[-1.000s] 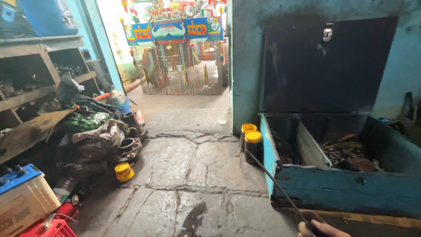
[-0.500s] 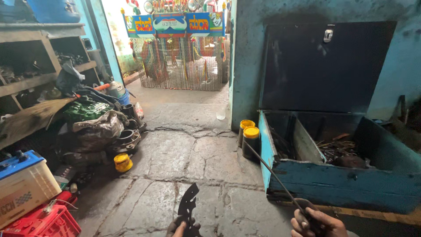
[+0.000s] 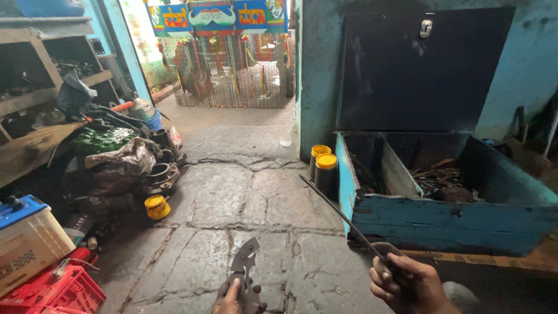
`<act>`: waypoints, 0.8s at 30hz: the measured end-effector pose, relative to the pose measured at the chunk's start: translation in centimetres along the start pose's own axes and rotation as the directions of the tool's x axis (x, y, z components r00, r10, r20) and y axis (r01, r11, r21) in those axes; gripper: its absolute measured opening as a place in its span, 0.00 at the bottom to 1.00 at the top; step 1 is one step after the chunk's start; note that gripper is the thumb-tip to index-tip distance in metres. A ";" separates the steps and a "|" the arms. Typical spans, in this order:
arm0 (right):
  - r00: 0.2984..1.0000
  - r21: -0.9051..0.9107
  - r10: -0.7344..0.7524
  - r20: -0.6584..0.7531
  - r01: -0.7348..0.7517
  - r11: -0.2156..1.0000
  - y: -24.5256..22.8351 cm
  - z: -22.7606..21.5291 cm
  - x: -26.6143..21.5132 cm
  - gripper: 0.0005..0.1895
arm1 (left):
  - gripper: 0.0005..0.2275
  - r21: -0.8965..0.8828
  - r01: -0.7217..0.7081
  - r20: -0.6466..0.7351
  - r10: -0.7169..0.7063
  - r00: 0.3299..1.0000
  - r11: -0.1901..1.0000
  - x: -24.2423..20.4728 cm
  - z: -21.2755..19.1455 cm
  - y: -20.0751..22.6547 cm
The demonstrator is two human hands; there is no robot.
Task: The person sits on the floor and uses a hammer and metal rod to adjust and assemble a curved metal plate onto a circular mechanical component. They repeatedly strike the rod and inspect the fit of the parts.
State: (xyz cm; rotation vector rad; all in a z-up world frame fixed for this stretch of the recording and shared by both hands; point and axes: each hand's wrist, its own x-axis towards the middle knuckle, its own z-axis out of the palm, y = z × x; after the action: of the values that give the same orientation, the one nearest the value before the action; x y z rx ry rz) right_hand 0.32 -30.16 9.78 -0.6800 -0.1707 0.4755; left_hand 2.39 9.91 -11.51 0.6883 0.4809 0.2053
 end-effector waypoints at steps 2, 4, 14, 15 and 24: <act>0.995 -0.018 0.004 -0.101 -0.005 1.000 -0.1 2.0 0.2 0.10 | 0.12 0.077 0.040 -0.065 -0.035 0.997 0.996 -1.6 1.5 1.1; 0.998 0.037 0.036 -0.049 -0.035 0.999 0.4 4.5 0.9 0.09 | 0.13 0.113 0.085 -0.146 -0.068 0.987 0.990 -3.6 2.0 1.4; 0.999 0.051 0.041 0.002 -0.041 0.998 1.4 17.0 5.3 0.06 | 0.20 0.130 0.304 -0.122 -0.289 0.949 0.944 -0.5 0.9 0.9; 0.998 0.061 0.048 0.027 -0.050 0.997 1.8 17.2 5.2 0.05 | 0.20 0.111 0.316 -0.103 -0.306 0.947 0.942 0.0 0.0 0.5; 0.997 0.089 0.066 -0.049 -0.061 0.994 2.2 16.1 4.7 0.06 | 0.19 0.026 0.311 -0.091 -0.307 0.947 0.950 -1.7 -0.7 1.2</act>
State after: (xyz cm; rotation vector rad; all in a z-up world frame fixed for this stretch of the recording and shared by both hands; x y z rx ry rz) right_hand -1.24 -17.38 20.80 -0.6128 -0.0786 0.5226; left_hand 0.53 10.67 -10.58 0.6354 0.6704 -0.0714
